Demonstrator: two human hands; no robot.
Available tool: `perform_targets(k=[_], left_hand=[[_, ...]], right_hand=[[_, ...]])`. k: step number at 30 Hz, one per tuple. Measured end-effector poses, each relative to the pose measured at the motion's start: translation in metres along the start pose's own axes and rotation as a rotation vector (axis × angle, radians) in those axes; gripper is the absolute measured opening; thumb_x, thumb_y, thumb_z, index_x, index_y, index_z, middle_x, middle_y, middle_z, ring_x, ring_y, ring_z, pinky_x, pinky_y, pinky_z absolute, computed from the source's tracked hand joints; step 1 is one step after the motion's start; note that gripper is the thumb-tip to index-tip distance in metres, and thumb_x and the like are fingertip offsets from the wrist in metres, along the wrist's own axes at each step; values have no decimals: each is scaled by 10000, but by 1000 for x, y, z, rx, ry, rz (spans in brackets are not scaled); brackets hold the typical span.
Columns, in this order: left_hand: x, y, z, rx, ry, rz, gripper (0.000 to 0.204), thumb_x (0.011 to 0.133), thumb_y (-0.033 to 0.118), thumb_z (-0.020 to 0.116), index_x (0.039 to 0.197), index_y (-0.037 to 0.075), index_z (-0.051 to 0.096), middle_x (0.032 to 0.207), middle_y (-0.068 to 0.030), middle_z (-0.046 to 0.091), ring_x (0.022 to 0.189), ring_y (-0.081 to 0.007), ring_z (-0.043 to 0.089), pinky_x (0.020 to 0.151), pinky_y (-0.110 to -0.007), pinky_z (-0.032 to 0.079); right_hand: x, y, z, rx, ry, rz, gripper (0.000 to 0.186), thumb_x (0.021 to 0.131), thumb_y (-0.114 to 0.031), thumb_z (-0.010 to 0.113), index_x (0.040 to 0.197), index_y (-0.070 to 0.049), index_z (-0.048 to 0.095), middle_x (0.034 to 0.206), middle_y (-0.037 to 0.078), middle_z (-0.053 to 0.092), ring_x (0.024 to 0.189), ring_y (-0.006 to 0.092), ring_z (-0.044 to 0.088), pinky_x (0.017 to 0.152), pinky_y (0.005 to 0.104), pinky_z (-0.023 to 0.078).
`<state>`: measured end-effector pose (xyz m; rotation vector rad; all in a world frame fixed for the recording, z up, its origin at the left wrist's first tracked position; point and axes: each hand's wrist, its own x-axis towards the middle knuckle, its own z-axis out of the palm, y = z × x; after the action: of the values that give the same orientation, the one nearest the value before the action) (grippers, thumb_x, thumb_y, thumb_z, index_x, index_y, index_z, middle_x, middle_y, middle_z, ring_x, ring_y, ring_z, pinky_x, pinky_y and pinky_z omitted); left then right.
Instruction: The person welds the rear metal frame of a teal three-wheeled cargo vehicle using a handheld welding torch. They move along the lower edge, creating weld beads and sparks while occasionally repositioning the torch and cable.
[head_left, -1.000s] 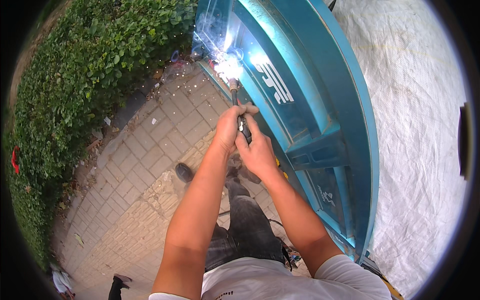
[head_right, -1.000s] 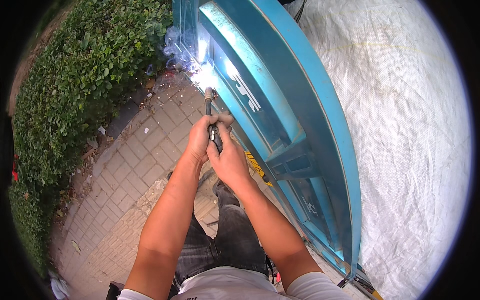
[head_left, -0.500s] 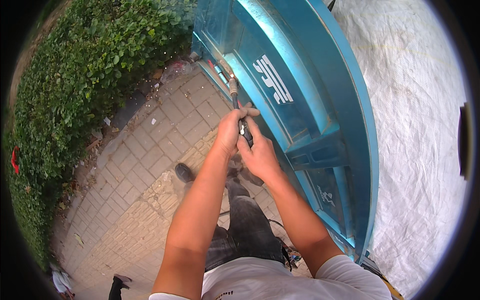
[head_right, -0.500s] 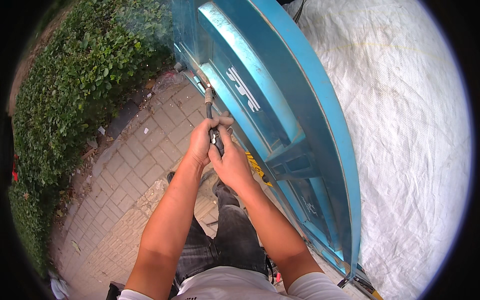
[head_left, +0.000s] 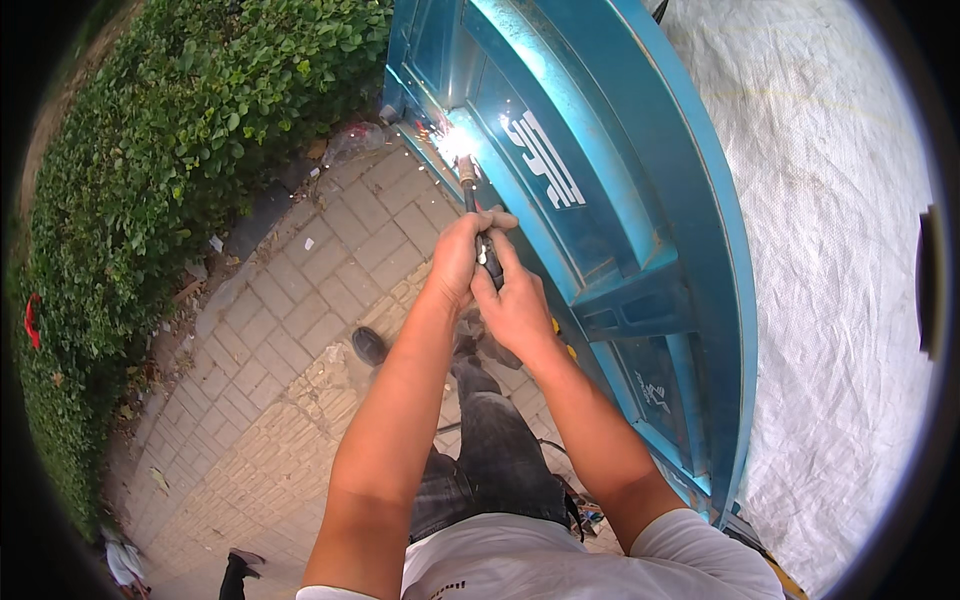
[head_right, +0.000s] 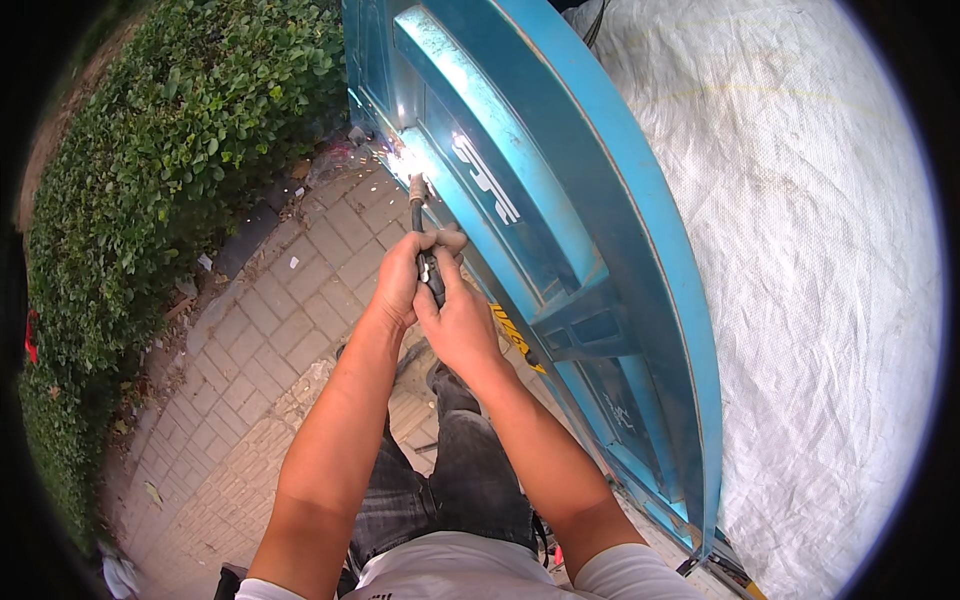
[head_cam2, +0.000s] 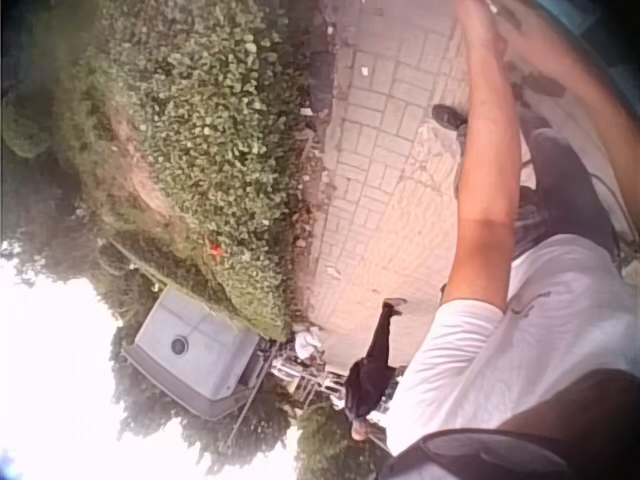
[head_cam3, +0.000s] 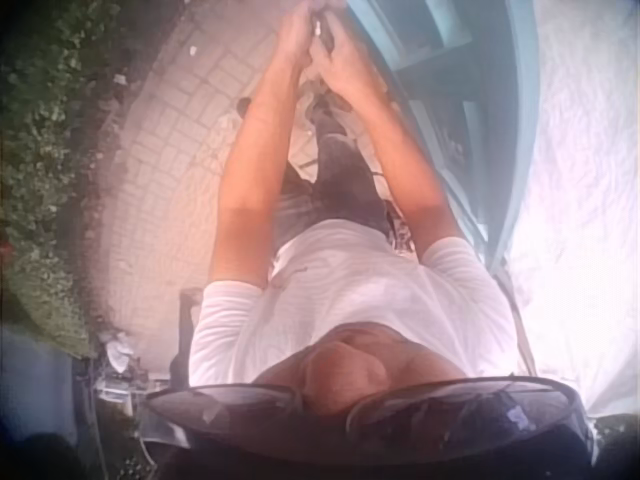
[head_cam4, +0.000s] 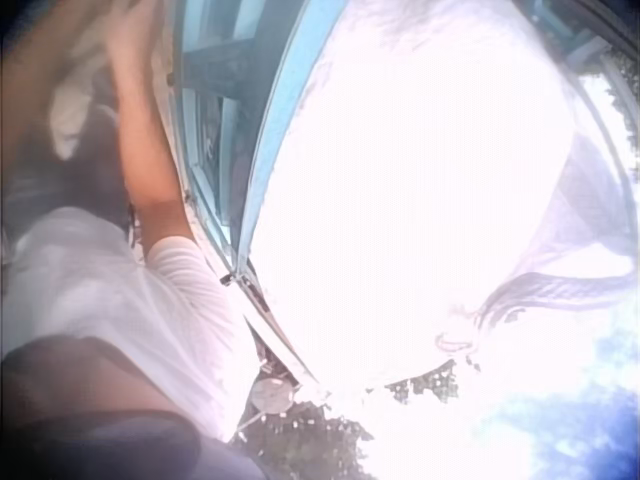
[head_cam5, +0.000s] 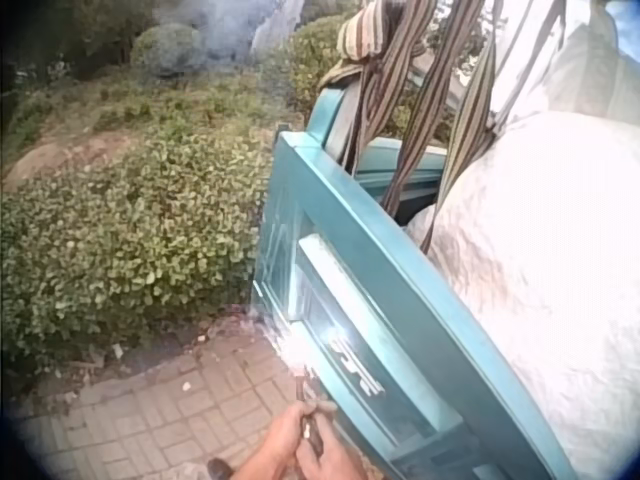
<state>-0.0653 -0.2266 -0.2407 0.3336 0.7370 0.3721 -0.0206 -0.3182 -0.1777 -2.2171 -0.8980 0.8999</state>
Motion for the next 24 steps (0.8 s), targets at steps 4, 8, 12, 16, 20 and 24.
perform_targets(k=[4,8,12,16,20,24], left_hand=[[-2,2,2,-3,-5,-5,374,919,210,453,1002,-80,674,835,-117,641,715,-185,564,672,-331,496],[-2,3,2,-9,-9,-2,372,918,204,452,1003,-81,675,852,-126,643,726,-191,565,677,-335,496],[-3,2,4,-5,-5,-4,371,917,200,451,1008,-82,674,859,-134,638,757,-197,574,682,-336,503],[-3,-2,-1,-8,-24,-15,375,918,207,453,1012,-82,672,873,-132,632,776,-202,584,688,-338,514],[-5,-6,3,-6,8,14,376,918,208,453,1013,-82,672,885,-135,627,771,-202,585,687,-341,517],[-5,-6,2,-10,-6,11,375,915,206,453,1011,-82,672,889,-139,627,771,-201,583,687,-337,515]], right_hand=[[-1,-3,-1,9,0,8,607,916,-249,579,1456,-66,374,981,292,659,915,465,652,762,495,509],[-2,-5,-1,13,-4,19,609,917,-242,577,1462,-73,366,992,295,658,920,467,652,759,493,511],[0,2,2,-5,6,6,618,916,-243,577,1468,-75,356,999,294,657,919,467,651,760,496,509],[-3,3,-2,-9,-12,-3,628,913,-247,577,1473,-79,348,990,288,660,916,466,650,759,500,505],[-6,2,-5,6,-21,-15,632,909,-245,577,1475,-80,348,971,280,666,911,463,651,759,501,504],[-5,4,-4,-2,-14,-18,626,909,-246,576,1469,-80,351,964,278,666,906,464,650,757,503,504]])
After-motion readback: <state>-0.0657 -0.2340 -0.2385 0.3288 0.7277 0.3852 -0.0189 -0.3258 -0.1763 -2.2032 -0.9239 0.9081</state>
